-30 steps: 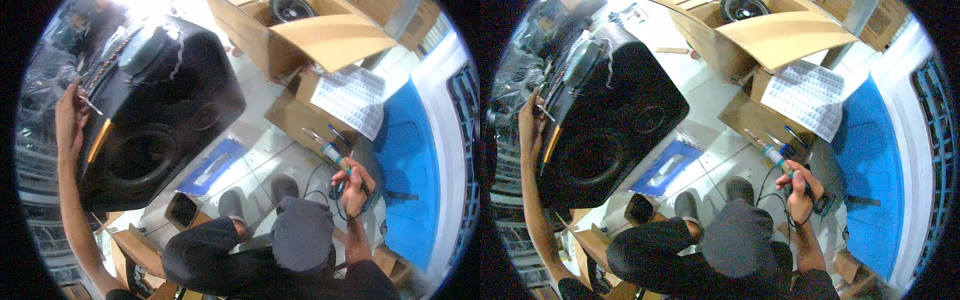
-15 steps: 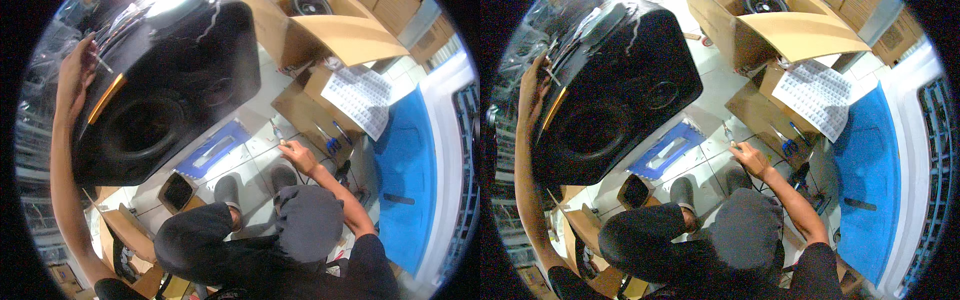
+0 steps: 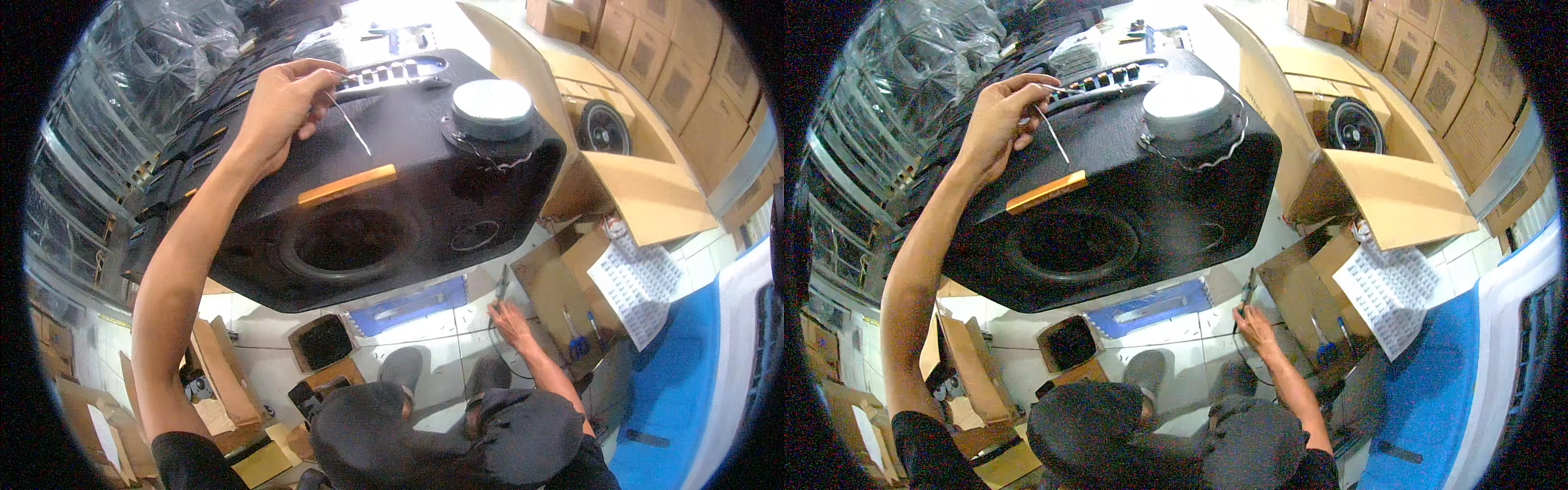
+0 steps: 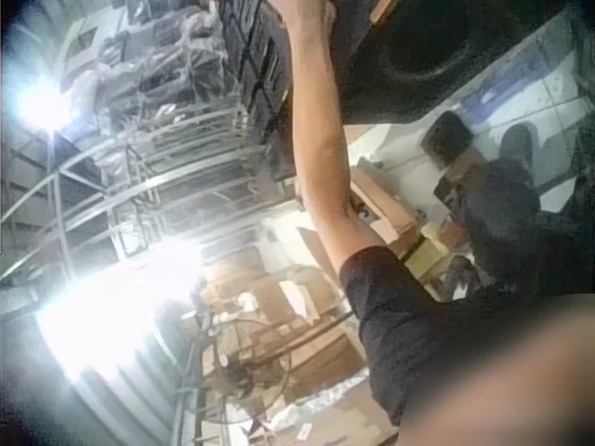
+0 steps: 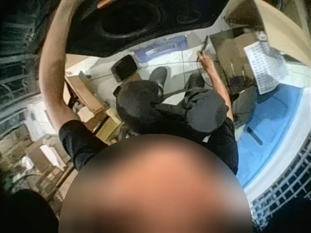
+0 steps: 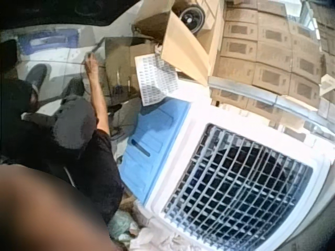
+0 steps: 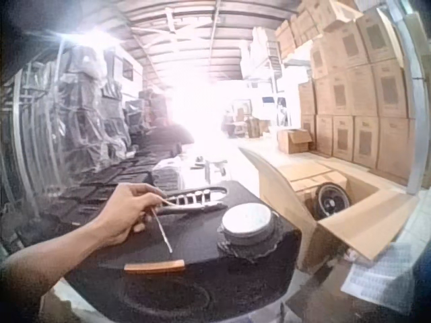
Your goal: The person retrieves a speaker driver from a box, places it into a port on a portable speaker, and secures it by soldering wires to the terminals. The person then adjusts the speaker and continues soldering connections.
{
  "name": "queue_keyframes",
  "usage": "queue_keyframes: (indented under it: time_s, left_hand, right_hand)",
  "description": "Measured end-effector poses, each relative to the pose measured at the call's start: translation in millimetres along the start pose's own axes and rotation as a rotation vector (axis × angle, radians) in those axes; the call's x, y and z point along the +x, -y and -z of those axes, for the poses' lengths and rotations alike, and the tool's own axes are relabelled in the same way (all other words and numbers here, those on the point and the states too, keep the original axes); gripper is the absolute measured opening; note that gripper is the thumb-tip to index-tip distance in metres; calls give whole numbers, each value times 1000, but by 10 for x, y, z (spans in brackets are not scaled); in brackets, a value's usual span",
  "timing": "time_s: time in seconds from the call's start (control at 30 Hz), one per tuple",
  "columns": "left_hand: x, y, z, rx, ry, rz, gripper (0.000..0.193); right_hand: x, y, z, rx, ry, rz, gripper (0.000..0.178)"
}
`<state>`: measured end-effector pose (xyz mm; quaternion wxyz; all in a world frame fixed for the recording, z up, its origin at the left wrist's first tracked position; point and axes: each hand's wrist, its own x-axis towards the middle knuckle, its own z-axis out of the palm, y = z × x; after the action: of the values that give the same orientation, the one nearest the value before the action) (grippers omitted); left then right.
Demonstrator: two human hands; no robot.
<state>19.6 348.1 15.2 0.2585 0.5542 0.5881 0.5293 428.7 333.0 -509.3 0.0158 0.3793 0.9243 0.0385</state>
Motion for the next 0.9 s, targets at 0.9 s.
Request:
queue_keyframes:
  time_s: [0.9]
  left_hand:
    - [-251, 39, 782, 457, 93, -32, 31]
  right_hand:
    - [1253, 14, 6118, 46, -34, 202, 70]
